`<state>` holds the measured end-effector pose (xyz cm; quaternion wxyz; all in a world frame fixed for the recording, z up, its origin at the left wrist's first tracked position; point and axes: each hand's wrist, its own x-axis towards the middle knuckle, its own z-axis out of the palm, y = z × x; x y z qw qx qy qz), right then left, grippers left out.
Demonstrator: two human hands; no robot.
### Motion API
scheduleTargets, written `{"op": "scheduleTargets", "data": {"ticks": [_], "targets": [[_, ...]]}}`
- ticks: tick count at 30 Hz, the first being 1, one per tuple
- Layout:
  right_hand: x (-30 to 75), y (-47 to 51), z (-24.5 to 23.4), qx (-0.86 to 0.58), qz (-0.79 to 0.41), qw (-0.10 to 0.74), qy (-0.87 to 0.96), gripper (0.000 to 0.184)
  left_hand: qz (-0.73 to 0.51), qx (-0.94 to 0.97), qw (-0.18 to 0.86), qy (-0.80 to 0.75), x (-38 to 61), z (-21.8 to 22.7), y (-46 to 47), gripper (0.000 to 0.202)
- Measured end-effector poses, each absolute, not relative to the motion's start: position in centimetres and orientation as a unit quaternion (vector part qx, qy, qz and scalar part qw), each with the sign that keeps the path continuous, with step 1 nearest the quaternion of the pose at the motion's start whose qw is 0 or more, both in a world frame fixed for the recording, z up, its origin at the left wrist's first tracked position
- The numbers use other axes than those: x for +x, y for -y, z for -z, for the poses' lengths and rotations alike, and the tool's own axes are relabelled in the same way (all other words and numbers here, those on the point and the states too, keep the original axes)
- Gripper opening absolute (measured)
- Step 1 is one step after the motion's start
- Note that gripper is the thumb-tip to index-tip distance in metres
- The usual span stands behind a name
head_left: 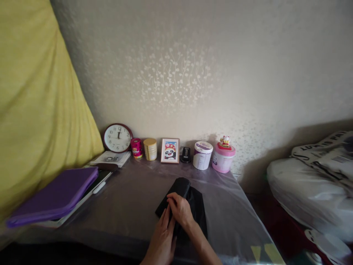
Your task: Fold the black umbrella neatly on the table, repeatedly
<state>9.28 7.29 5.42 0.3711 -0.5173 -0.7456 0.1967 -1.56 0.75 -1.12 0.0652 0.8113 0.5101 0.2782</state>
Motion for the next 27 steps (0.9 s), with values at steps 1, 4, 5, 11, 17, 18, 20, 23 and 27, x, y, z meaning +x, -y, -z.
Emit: {"op": "scheduleTargets", "data": {"ticks": [1,4,5,11,17,18,20,23,27], "targets": [[9.5,-6.8,-5.3,-0.491,-0.181,0.381,0.762,0.023,-0.278,0.813,0.063,-0.508,-1.5,1.5,-0.8,0.076],[10.4,-6.0,-4.9,-0.423,-0.137,0.386,0.808,0.024,-0.277,0.812,0.06,-0.509,-1.4,2.5,-1.0,0.074],[10.6,-6.1,-4.8,-0.41,-0.126,0.381,0.819,0.025,-0.278,0.81,0.06,-0.513,-1.3,2.7,-1.0,0.074],[11.5,-9.4,-3.8,-0.423,-0.083,0.33,0.84,0.026,-0.234,0.799,0.099,-0.544,-1.2,1.5,-0.6,0.083],[12.5,-13.4,-3.3,-0.468,-0.064,0.315,0.824,0.026,-0.196,0.79,0.138,-0.564,-1.0,0.1,-0.6,0.082],[12.7,-14.0,-3.2,-0.475,-0.06,0.314,0.82,0.026,-0.195,0.788,0.143,-0.566,-1.0,0.0,-0.6,0.082],[13.0,-15.1,-3.0,-0.489,-0.051,0.314,0.812,0.027,-0.19,0.787,0.152,-0.567,-1.0,0.1,-0.7,0.083],[13.7,-16.6,-2.8,-0.536,-0.041,0.324,0.778,0.026,-0.176,0.783,0.167,-0.572,-0.9,0.0,-0.6,0.084],[16.0,-17.0,-2.8,-0.597,-0.033,0.347,0.723,0.026,-0.169,0.759,0.177,-0.603,-0.8,-0.7,-0.4,0.085]]}}
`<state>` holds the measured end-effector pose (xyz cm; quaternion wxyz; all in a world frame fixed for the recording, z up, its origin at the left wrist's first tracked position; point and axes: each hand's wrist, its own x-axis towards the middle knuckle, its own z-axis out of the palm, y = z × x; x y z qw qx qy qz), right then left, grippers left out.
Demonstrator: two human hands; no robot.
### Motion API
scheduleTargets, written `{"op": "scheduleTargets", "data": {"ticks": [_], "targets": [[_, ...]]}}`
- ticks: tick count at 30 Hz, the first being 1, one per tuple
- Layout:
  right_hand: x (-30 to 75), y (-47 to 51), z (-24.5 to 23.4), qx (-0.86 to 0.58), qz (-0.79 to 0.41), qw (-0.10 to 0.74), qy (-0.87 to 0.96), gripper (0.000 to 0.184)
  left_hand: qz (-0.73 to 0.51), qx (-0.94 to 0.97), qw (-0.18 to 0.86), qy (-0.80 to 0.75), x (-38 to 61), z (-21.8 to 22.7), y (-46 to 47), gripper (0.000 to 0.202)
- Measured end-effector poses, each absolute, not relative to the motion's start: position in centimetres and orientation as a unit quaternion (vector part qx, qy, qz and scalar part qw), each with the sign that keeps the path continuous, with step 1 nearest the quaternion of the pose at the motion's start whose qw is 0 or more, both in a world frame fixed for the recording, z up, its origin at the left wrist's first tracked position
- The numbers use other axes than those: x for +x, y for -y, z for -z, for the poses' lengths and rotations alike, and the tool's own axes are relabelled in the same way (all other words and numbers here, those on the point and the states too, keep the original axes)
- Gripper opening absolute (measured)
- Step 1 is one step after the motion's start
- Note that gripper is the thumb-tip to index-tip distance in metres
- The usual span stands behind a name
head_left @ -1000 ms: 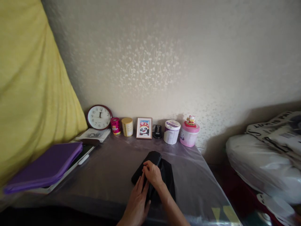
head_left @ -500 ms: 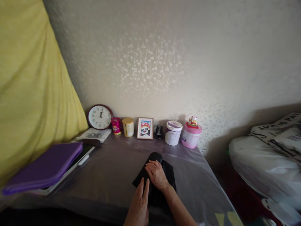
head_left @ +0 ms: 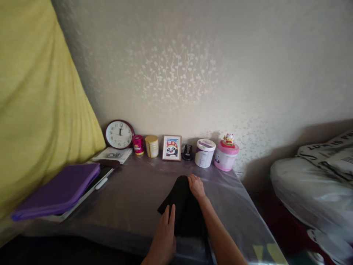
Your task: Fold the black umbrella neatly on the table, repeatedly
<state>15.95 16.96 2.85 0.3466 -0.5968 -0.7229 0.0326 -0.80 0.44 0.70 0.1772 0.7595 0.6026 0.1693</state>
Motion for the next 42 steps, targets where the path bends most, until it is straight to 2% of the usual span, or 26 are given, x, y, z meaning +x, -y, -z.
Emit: {"op": "scheduleTargets", "data": {"ticks": [5,9,15,19,22,28,33,42], "targets": [[17.6,-13.6,-3.3,-0.564,-0.043,0.377,0.734,0.027,-0.147,0.755,0.185,-0.611,-0.6,-1.9,-0.3,0.086],[16.7,-11.4,-3.1,-0.468,-0.12,0.385,0.787,0.025,-0.141,0.752,0.182,-0.617,-0.7,-2.2,-0.3,0.085],[19.6,-12.0,-2.2,-0.633,-0.177,0.414,0.63,0.029,-0.148,0.759,0.174,-0.609,-0.8,-2.2,-0.1,0.084],[22.4,-10.9,-1.4,-0.686,-0.213,0.414,0.56,0.025,-0.157,0.761,0.157,-0.609,-0.7,-1.7,-0.2,0.081],[22.8,-9.5,-1.0,-0.685,-0.275,0.411,0.534,0.024,-0.177,0.764,0.148,-0.602,-0.8,-1.3,-0.3,0.081],[21.3,-8.3,-1.5,-0.651,-0.366,0.437,0.501,0.036,-0.195,0.764,0.155,-0.595,-0.9,-1.7,-0.2,0.081],[20.4,-8.1,-2.8,-0.639,-0.392,0.464,0.471,0.041,-0.199,0.767,0.157,-0.59,-1.1,-2.0,-0.1,0.08],[19.0,-8.1,-4.3,-0.62,-0.369,0.472,0.507,0.03,-0.199,0.766,0.155,-0.591,-1.2,-1.7,-0.5,0.08]]}}
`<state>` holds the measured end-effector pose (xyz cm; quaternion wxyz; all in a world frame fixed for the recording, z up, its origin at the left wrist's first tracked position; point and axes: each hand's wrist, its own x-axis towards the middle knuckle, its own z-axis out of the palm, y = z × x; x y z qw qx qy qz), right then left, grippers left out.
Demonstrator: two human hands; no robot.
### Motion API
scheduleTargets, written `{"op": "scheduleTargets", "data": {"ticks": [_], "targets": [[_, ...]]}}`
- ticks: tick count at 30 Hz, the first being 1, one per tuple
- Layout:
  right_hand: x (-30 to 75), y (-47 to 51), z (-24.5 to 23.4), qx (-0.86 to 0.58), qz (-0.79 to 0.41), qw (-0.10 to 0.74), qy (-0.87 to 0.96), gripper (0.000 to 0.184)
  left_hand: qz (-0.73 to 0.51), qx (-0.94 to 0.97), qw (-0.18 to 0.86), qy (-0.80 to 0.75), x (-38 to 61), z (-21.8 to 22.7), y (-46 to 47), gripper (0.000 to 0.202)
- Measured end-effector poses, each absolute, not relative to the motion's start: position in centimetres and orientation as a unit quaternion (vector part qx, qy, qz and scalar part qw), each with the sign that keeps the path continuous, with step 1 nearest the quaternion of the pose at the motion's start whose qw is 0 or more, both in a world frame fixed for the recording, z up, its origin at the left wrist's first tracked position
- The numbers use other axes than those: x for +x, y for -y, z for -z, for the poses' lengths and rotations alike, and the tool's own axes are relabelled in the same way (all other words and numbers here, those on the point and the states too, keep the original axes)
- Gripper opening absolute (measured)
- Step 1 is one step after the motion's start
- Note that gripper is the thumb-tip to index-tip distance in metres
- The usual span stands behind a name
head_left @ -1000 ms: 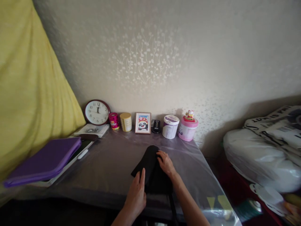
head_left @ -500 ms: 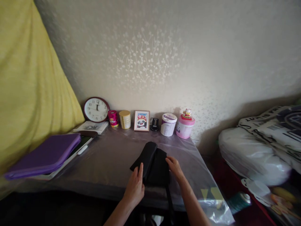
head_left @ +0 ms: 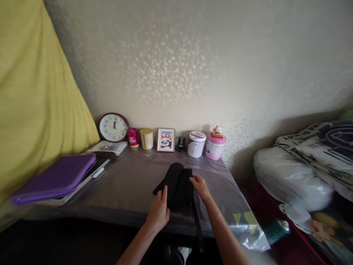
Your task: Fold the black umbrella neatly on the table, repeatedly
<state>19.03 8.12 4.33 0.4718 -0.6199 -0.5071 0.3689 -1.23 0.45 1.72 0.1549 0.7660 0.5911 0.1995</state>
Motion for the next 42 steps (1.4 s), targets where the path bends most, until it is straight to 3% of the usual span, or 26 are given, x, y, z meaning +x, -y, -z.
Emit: {"op": "scheduleTargets", "data": {"ticks": [6,16,33,42], "targets": [[18.8,-8.5,-5.3,-0.635,-0.323,0.469,0.522,0.023,-0.202,0.762,0.158,-0.595,-1.3,-1.9,-0.4,0.079],[18.0,-8.0,-6.3,-0.631,-0.42,0.436,0.484,0.026,-0.213,0.761,0.172,-0.589,-1.5,-1.8,-0.7,0.077],[19.4,-7.6,-3.9,-0.643,-0.401,0.4,0.516,0.022,-0.159,0.74,0.136,-0.639,-1.3,-3.0,-0.2,0.083],[21.3,-7.1,-2.6,-0.649,-0.443,0.414,0.46,0.024,-0.21,0.705,0.25,-0.629,-2.3,-4.6,-0.7,0.079]]}}
